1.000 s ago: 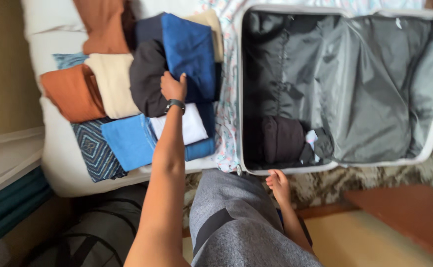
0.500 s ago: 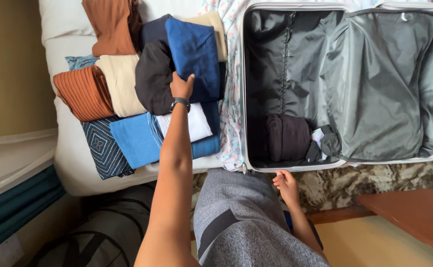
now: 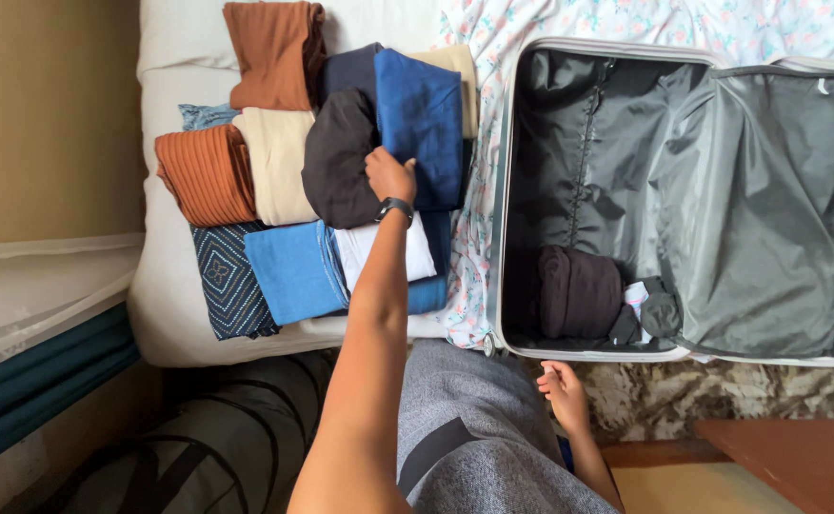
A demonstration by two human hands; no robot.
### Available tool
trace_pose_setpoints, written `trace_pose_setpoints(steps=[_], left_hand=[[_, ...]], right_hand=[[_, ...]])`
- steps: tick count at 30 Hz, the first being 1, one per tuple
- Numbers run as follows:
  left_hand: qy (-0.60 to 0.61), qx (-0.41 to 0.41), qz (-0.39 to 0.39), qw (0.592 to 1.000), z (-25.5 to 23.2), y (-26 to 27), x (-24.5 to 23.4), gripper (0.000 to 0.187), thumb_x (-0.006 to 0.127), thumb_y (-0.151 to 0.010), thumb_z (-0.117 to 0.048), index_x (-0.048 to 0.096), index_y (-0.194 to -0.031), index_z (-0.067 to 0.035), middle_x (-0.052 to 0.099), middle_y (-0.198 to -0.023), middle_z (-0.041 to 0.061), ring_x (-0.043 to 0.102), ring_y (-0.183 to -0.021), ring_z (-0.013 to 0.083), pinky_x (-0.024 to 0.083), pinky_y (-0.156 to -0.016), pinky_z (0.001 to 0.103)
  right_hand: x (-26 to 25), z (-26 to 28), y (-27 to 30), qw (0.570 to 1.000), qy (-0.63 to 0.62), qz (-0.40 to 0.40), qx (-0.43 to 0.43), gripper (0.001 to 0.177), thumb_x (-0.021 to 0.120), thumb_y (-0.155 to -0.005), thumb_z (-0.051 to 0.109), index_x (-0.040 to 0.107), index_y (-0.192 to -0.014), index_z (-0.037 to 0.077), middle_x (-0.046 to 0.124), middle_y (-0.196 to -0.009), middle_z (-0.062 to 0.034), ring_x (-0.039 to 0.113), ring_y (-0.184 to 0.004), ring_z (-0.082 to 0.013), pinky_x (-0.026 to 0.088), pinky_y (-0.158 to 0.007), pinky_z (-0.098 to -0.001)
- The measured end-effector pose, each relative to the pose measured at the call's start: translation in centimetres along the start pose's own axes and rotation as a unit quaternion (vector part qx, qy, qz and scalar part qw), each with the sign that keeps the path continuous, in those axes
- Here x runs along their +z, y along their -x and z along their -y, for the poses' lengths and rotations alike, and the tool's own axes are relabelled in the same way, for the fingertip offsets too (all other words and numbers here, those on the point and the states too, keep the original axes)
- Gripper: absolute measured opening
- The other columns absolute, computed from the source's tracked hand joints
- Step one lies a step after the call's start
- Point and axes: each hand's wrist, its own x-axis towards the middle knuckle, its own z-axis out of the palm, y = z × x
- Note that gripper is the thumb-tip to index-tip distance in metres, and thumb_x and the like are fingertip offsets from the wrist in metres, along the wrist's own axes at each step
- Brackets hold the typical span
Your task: The person places folded clothes into an open suitcase on a bed. They pick up items one at a time from a pile on the bed and arrange them inside the suitcase, including socks, underwear, shirts, and pants.
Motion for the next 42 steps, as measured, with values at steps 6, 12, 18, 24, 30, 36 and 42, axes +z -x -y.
trace_pose_setpoints(steps=[6,12,18,24,30,36,42], left_hand=[[0.09,-0.022,0.013,0.996,2.6,-2.6,1.3,0.086,0.092,-0.073,-0.041,0.048,-0.135,-0.001,0.058,-0.132,0.023,0.057,-0.122,0.0403,0.049,-0.101,0.047],[0.058,-0.117,0.107,0.986,1.5,-4.1,0.1,0.086,0.091,-0.063,-0.052,0.058,-0.128,-0.006,0.065,-0.126,0.015,0.063,-0.117,0.0361,0.048,-0.098,0.048],[0.205,0.04,0.129,0.969,1.0,-2.9,0.3,0.059,0.078,-0.08,-0.05,0.072,-0.113,-0.002,0.077,-0.106,0.021,0.075,-0.102,0.0372,0.057,-0.091,0.044],[0.209,0.103,0.09,0.968,-2.9,-1.6,-1.1,0.056,0.072,-0.09,-0.044,0.064,-0.126,-0.001,0.072,-0.111,0.026,0.069,-0.107,0.0426,0.054,-0.091,0.046],[0.23,0.154,0.118,0.954,-8.2,2.2,-5.5,0.057,0.07,-0.091,-0.039,0.06,-0.135,-0.004,0.074,-0.112,0.024,0.071,-0.106,0.0396,0.054,-0.089,0.043],[0.375,0.229,0.207,0.874,-13.3,9.4,-12.1,0.052,0.07,-0.097,-0.031,0.059,-0.137,0.0,0.075,-0.12,0.014,0.07,-0.11,0.0218,0.053,-0.097,0.033],[0.487,0.188,0.356,0.775,-18.6,20.8,-19.0,0.049,0.068,-0.099,-0.023,0.056,-0.138,0.004,0.07,-0.127,0.009,0.064,-0.112,0.0135,0.05,-0.099,0.029]], right_hand=[[-0.2,-0.5,0.2,1.0,0.009,-0.007,0.013,0.033,0.058,-0.102,0.03,0.067,-0.121,0.005,0.071,-0.09,-0.0054,0.065,-0.076,-0.0129,0.05,-0.067,-0.0264],[-0.4,-0.1,0.2,1.0,-0.01,-0.014,0.007,0.033,0.058,-0.102,0.03,0.066,-0.123,0.006,0.07,-0.091,-0.0052,0.065,-0.077,-0.0132,0.049,-0.067,-0.0265],[0.1,0.8,0.2,1.0,-0.013,-0.008,-0.008,0.033,0.058,-0.101,0.031,0.067,-0.121,0.007,0.071,-0.09,-0.0045,0.066,-0.077,-0.0127,0.051,-0.067,-0.0266],[0.3,1.8,-0.5,0.999,-0.008,-0.003,-0.042,0.031,0.058,-0.101,0.029,0.068,-0.12,0.007,0.072,-0.087,-0.0049,0.066,-0.075,-0.0123,0.051,-0.067,-0.0273],[-0.5,2.5,-2.0,0.996,-0.02,-0.002,-0.091,0.031,0.058,-0.1,0.028,0.067,-0.122,0.008,0.072,-0.087,-0.0042,0.065,-0.075,-0.0111,0.051,-0.066,-0.0265],[-2.8,4.6,-4.4,0.989,-0.086,-0.013,-0.118,0.038,0.057,-0.102,0.035,0.067,-0.127,0.007,0.074,-0.101,-0.0082,0.068,-0.087,-0.0148,0.052,-0.072,-0.0291],[-6.0,13.6,-6.4,0.937,-0.326,0.081,-0.091,0.057,0.042,-0.103,0.054,0.058,-0.139,0.013,0.068,-0.134,-0.0101,0.063,-0.124,-0.0216,0.05,-0.1,-0.0391]])
